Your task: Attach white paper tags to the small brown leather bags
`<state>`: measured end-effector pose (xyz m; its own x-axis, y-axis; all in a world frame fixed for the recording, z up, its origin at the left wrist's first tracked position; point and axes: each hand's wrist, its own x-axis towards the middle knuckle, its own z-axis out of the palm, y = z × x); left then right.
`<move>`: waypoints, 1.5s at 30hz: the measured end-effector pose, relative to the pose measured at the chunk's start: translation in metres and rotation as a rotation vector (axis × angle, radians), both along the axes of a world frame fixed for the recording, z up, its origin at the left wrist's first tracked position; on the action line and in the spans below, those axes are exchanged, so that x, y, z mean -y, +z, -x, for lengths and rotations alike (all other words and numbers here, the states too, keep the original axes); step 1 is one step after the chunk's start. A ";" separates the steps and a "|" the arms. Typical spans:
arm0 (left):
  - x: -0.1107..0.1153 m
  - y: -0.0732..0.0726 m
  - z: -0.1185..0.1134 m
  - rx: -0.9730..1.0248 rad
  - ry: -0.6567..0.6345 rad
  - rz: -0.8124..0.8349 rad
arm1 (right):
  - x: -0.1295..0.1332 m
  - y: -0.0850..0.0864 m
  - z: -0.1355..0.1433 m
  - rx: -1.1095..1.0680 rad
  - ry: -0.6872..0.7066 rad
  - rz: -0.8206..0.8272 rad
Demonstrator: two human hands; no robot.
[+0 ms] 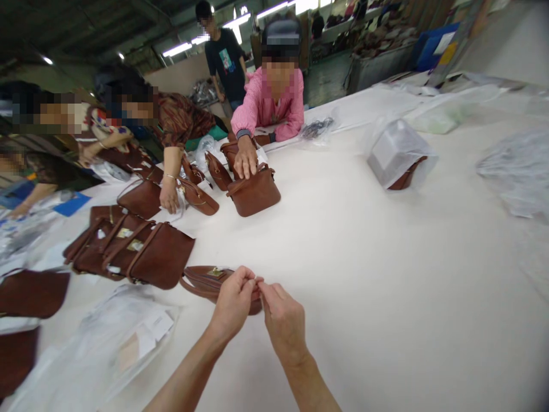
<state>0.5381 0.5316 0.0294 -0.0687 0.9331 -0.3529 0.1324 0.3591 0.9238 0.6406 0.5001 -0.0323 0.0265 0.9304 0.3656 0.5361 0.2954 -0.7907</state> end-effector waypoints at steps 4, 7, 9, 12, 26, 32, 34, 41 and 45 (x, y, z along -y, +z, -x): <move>-0.002 0.006 -0.003 -0.010 -0.012 0.062 | -0.005 0.001 -0.008 -0.411 0.036 0.215; 0.000 0.008 -0.006 -0.126 -0.071 0.075 | -0.008 -0.003 -0.014 -0.975 -0.014 0.529; 0.003 0.009 -0.008 -0.229 -0.121 0.058 | -0.008 -0.006 -0.017 -1.289 -0.023 0.686; 0.006 0.008 -0.010 -0.411 -0.235 0.016 | -0.007 -0.007 -0.018 -1.522 -0.004 0.836; 0.004 0.013 -0.014 -0.700 -0.402 -0.124 | -0.009 0.007 -0.017 -1.658 0.048 0.865; 0.005 0.016 -0.014 -0.772 -0.424 -0.106 | -0.009 0.006 -0.018 -1.661 0.066 0.866; 0.005 0.017 -0.015 -0.793 -0.429 -0.100 | -0.009 0.007 -0.018 -1.674 0.083 0.872; 0.007 0.018 -0.017 -0.834 -0.431 -0.108 | -0.009 0.006 -0.019 -1.682 0.105 0.884; 0.006 0.016 -0.017 -0.831 -0.409 -0.119 | -0.008 0.004 -0.018 -1.671 0.121 0.879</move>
<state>0.5550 0.5253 0.0457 0.0852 0.9673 -0.2387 0.8625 0.0484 0.5038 0.6588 0.5077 -0.0283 -0.2672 0.8368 -0.4779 -0.8262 -0.4542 -0.3333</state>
